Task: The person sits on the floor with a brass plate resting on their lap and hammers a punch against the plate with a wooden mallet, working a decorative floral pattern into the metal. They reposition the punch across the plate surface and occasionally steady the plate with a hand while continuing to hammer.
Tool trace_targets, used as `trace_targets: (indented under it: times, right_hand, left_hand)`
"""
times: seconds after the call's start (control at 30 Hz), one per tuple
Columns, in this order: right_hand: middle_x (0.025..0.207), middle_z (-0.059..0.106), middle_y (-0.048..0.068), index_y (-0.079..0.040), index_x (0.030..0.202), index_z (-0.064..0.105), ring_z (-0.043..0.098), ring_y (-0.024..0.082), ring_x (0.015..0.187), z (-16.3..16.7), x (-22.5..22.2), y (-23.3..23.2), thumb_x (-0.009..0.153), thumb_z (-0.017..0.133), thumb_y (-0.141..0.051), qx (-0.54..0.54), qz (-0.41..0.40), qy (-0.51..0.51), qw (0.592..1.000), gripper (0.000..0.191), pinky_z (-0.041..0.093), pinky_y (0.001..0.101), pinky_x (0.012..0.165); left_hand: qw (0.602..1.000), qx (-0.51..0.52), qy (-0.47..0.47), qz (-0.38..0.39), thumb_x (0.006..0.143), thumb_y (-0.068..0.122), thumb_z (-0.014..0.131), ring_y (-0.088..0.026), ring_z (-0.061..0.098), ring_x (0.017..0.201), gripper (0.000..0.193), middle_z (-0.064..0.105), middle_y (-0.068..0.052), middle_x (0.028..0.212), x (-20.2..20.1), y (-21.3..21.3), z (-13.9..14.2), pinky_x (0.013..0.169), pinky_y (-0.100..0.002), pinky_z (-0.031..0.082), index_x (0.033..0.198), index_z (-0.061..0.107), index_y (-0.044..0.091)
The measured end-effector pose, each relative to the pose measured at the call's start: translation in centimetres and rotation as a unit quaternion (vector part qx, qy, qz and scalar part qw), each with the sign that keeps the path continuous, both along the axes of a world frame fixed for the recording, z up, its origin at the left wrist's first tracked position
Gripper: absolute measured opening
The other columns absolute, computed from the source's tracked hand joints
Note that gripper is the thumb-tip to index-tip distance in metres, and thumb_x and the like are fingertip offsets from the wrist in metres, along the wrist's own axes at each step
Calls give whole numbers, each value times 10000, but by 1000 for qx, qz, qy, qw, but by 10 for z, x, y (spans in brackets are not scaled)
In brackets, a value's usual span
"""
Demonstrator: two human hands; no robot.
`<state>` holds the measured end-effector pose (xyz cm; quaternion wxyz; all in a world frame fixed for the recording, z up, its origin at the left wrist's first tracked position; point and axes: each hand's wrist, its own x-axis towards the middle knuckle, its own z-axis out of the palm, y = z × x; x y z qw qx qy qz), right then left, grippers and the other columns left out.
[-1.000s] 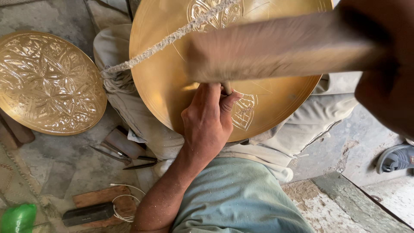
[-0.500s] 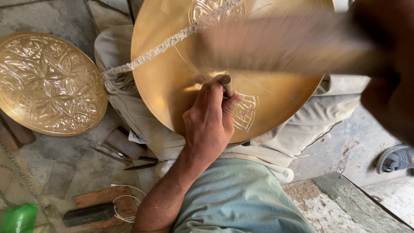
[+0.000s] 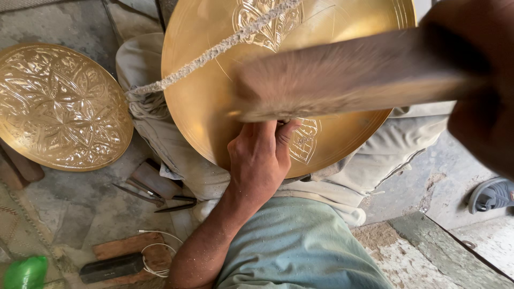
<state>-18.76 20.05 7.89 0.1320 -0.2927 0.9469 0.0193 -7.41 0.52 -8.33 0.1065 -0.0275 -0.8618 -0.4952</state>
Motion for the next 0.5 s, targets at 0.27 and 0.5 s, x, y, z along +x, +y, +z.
trace_targets:
  times: [0.27, 0.5]
  right_hand:
    - [952, 693, 252, 86, 1222, 642, 716, 327, 785, -6, -2, 8, 736, 559, 242, 11, -25, -13, 1000, 517, 569, 399, 662]
    - [945, 675, 263, 88, 1196, 631, 710, 341, 776, -12, 1, 4, 740, 505, 287, -60, -26, -27, 997, 513, 558, 399, 624]
  left_hand:
    - [997, 46, -57, -11, 1079, 193, 680, -253, 714, 886, 266, 644, -81, 1005, 0, -2, 2, 718, -363, 587, 1215, 522, 27]
    - [996, 74, -39, -9, 1074, 179, 666, -261, 717, 906, 293, 646, -90, 1027, 1, -3, 4, 734, -360, 597, 1260, 510, 16]
